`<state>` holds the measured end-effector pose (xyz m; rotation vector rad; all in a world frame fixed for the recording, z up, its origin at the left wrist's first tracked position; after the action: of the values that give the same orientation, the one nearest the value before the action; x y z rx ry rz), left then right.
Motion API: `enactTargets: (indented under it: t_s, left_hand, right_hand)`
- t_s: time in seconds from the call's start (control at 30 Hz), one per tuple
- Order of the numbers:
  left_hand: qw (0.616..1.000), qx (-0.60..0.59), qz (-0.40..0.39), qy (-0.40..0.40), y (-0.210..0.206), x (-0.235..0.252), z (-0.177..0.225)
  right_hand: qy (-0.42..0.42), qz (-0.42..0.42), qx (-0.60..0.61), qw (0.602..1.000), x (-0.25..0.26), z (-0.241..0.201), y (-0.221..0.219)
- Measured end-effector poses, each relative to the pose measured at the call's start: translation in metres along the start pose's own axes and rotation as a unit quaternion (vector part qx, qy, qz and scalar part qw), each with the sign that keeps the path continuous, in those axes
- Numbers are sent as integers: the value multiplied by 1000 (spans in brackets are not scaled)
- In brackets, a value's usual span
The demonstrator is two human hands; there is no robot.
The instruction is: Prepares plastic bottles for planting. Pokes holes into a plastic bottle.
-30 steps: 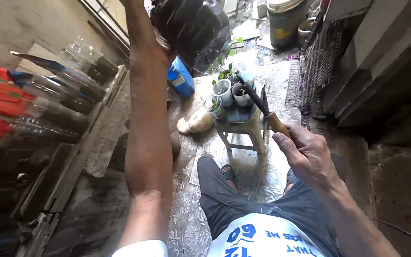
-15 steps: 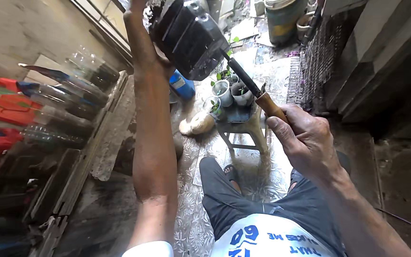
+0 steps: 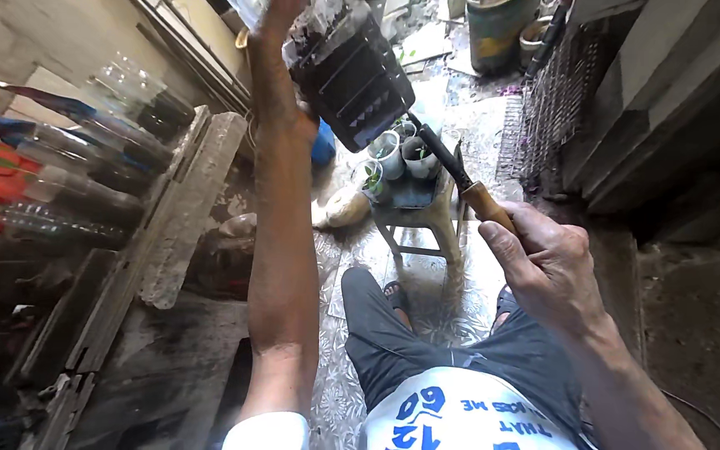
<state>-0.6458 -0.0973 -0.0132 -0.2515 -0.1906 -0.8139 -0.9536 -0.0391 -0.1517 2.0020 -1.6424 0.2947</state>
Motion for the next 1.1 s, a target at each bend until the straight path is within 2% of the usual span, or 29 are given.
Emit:
enactTargets:
  t_s: [0.2, 0.3, 0.4, 0.53, 0.67, 0.83, 1.1]
  left_hand:
    - [998, 48, 41, -29, 8, -19, -66]
    - [995, 81, 41, -32, 11, -30, -113]
    - [996, 59, 32, -61, 18, -32, -174]
    - [994, 82, 24, -63, 20, -41, -234]
    - [989, 99, 23, -111, 21, -44, -266]
    - [985, 128, 10, -119, 22, -49, -302]
    - [983, 157, 15, -98, 21, -59, -330]
  right_hand:
    - [-81, -43, -86, 992, -23, 37, -7]
    - [-119, -67, -130, 982, -38, 64, -16]
    - [-168, -95, -167, 967, -52, 92, -28]
    - [-226, -129, -177, 949, -74, 128, -42]
    - [-234, -158, -223, 933, -73, 163, -59]
    - [-248, -162, -290, 910, -79, 178, -61]
    - [-303, -209, -298, 881, -80, 216, -84]
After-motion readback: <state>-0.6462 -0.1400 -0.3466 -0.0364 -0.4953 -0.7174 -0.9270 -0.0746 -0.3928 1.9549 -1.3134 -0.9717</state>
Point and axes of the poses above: each hand's wrist, its own x-axis towards the middle knuckle, its own y-axis out of the back of the hand, z = x × y, the point moved 8 cm from there along x, towards the middle knuckle, and after that the axes turned 7 degrees about z, right-handed, at the moved point
